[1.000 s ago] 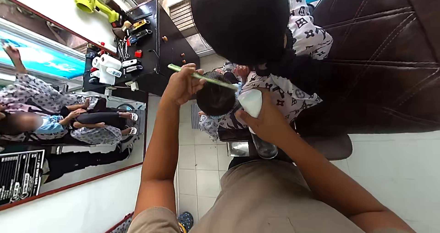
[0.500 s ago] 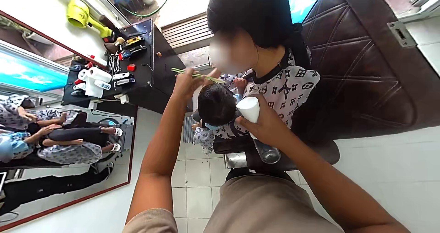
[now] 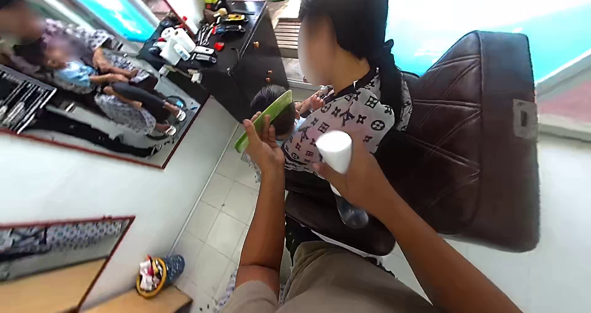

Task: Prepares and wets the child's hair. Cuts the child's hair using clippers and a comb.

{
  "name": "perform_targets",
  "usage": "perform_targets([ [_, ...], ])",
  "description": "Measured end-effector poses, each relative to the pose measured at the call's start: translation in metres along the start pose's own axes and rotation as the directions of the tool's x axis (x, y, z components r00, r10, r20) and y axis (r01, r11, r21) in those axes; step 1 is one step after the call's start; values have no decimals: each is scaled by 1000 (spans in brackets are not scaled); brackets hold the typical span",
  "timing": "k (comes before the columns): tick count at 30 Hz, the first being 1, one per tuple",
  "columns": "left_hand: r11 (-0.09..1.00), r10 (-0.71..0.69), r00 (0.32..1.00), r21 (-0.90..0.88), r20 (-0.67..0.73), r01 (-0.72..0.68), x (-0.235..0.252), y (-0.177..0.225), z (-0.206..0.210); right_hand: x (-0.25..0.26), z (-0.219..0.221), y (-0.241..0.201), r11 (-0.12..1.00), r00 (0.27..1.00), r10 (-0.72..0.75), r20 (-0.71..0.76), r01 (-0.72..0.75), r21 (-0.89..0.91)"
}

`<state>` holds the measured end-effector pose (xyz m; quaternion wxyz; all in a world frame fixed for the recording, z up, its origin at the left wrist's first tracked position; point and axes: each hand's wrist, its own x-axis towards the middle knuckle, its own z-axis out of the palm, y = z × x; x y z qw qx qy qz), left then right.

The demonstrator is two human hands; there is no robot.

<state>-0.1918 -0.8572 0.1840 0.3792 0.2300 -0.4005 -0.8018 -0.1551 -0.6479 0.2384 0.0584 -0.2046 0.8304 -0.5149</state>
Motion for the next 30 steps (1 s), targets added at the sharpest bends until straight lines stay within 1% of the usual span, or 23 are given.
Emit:
perform_targets([
  [2, 993, 87, 995, 79, -45, -83, -26, -24, 3, -46, -49, 11, 996, 996, -85, 16, 85, 3],
  [3, 986, 127, 991, 117, -34, -122, -38, -31, 4, -63, -74, 17, 992, 992, -124, 29, 123, 36],
  [5, 961, 224, 974, 158, 31, -226, -57, -33, 9, -80, -122, 24, 972, 973, -212, 87, 200, 127],
  [6, 951, 270, 962, 146, 44, -274, -60, -30, 14, -82, -144, 27, 958, 960, -254, 116, 233, 168],
  [7, 949, 296, 955, 112, 11, -296, -60, -26, 21, -81, -164, 29, 944, 946, -293, 137, 263, 198],
  [9, 956, 293, 946, 33, -136, -291, -53, -25, 35, -76, -200, 37, 921, 922, -355, 156, 317, 226],
  [10, 959, 283, 941, 28, -185, -283, -49, -31, 40, -72, -218, 42, 913, 915, -371, 162, 328, 242],
  [11, 961, 277, 942, 64, -192, -270, -47, -39, 43, -67, -237, 49, 909, 910, -378, 170, 329, 257],
  [12, 958, 279, 946, 118, -165, -262, -47, -48, 46, -61, -257, 56, 908, 909, -375, 181, 321, 268],
  [14, 942, 275, 958, 219, -76, -253, -56, -58, 48, -48, -303, 74, 921, 924, -333, 187, 275, 277],
  [15, 939, 266, 962, 238, -52, -247, -66, -62, 49, -46, -330, 85, 936, 941, -284, 182, 231, 266],
  [17, 941, 282, 959, 204, -36, -270, -88, -58, 52, -36, -389, 112, 964, 965, -187, 182, 145, 222],
  [19, 933, 352, 934, 108, -66, -344, -107, -41, 61, -14, -450, 149, 982, 974, -144, 178, 119, 145],
  [20, 921, 391, 918, 23, -73, -390, -118, -32, 64, -1, -479, 171, 988, 976, -130, 175, 113, 106],
  [22, 889, 439, 898, -128, -35, -440, -142, -18, 65, 28, -530, 218, 995, 985, -87, 151, 79, 52],
  [23, 877, 459, 889, -159, -1, -453, -155, -14, 71, 46, -553, 240, 997, 990, -72, 122, 68, 39],
  [25, 864, 497, 862, -145, 97, -482, -184, -15, 85, 85, -588, 283, 999, 998, -42, 57, 43, -19],
  [26, 856, 516, 845, -121, 143, -502, -203, -23, 97, 108, -602, 304, 997, 999, -43, 32, 45, -68],
  [27, 833, 552, 818, -73, 164, -548, -225, -31, 123, 134, -611, 323, 992, 998, -51, 21, 53, -119],
  [28, 809, 582, 794, -30, 175, -587, -244, -37, 158, 160, -614, 338, 987, 998, -49, 29, 53, -150],
  [29, 793, 585, 771, 24, 251, -609, -255, -43, 184, 184, -613, 347, 986, 998, -38, 54, 46, -162],
  [30, 790, 553, 757, 69, 347, -609, -260, -49, 205, 208, -613, 349, 986, 996, -26, 91, 40, -164],
])
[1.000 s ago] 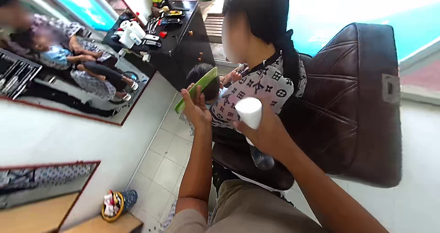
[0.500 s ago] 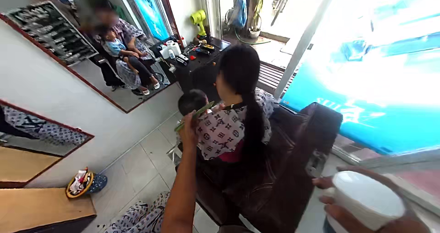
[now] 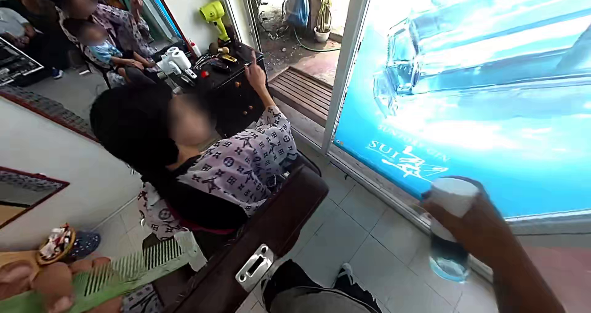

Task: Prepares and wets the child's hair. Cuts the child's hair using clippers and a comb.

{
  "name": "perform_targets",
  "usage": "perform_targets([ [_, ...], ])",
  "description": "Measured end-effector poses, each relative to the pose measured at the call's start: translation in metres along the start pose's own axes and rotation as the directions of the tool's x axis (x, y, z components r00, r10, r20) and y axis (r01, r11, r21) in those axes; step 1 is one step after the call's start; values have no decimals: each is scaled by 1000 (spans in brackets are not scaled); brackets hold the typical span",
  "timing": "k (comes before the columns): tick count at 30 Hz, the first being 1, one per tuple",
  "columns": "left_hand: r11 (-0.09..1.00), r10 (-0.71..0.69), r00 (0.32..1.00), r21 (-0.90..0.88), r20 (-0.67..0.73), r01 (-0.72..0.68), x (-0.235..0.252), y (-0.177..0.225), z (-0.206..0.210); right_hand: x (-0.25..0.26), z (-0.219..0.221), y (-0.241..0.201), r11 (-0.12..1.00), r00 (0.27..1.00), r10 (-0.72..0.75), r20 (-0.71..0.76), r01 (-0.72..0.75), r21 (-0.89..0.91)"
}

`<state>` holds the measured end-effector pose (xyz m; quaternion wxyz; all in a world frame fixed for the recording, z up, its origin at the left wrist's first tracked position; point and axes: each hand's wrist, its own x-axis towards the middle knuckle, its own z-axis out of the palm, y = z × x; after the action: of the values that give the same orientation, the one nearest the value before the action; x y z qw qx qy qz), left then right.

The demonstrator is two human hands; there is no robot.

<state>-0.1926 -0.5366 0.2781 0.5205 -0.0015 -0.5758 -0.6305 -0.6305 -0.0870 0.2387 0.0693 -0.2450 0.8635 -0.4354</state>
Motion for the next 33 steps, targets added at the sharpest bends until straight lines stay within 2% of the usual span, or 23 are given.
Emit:
perform_targets([
  [1, 999, -29, 998, 28, 53, 27, -1, -4, 26, 24, -3, -1, 1000, 999, -6, 51, 5, 1],
  [2, 998, -26, 999, 52, -41, 28, 0, -10, 65, 48, -5, -4, 999, 994, -35, 106, 34, 9],
  [3, 995, -23, 997, 95, -70, 30, 2, -14, 89, 73, -3, -6, 997, 985, -76, 153, 75, 17],
  [7, 943, -9, 990, 327, -141, 55, 9, -21, 142, 162, 16, -21, 970, 926, -241, 291, 239, 43],
  [10, 881, 5, 993, 470, -121, 53, 13, -43, 159, 215, 34, -32, 945, 877, -327, 351, 309, 107],
  [13, 864, 10, 994, 501, -110, 47, 33, -73, 172, 267, 47, -35, 925, 840, -378, 389, 330, 187],
  [17, 829, 11, 983, 551, -181, 92, 74, -111, 201, 335, 55, -40, 915, 785, -402, 472, 322, 244],
  [20, 771, 22, 971, 622, -237, 134, 101, -123, 230, 388, 68, -51, 898, 730, -440, 523, 349, 269],
  [22, 735, 49, 962, 662, -269, 148, 109, -126, 244, 427, 88, -65, 856, 673, -516, 530, 377, 355],
  [24, 688, 107, 938, 706, -330, 169, 110, -128, 259, 465, 116, -83, 785, 585, -618, 525, 424, 451],
  [27, 641, 233, 867, 740, -440, 204, 95, -134, 294, 509, 157, -116, 706, 459, -708, 536, 480, 521],
  [31, 544, 385, 798, 812, -464, 210, 95, -147, 331, 555, 213, -159, 600, 280, -800, 531, 409, 687],
  [33, 480, 430, 772, 843, -469, 245, 110, -156, 344, 566, 244, -177, 586, 212, -810, 547, 354, 729],
])
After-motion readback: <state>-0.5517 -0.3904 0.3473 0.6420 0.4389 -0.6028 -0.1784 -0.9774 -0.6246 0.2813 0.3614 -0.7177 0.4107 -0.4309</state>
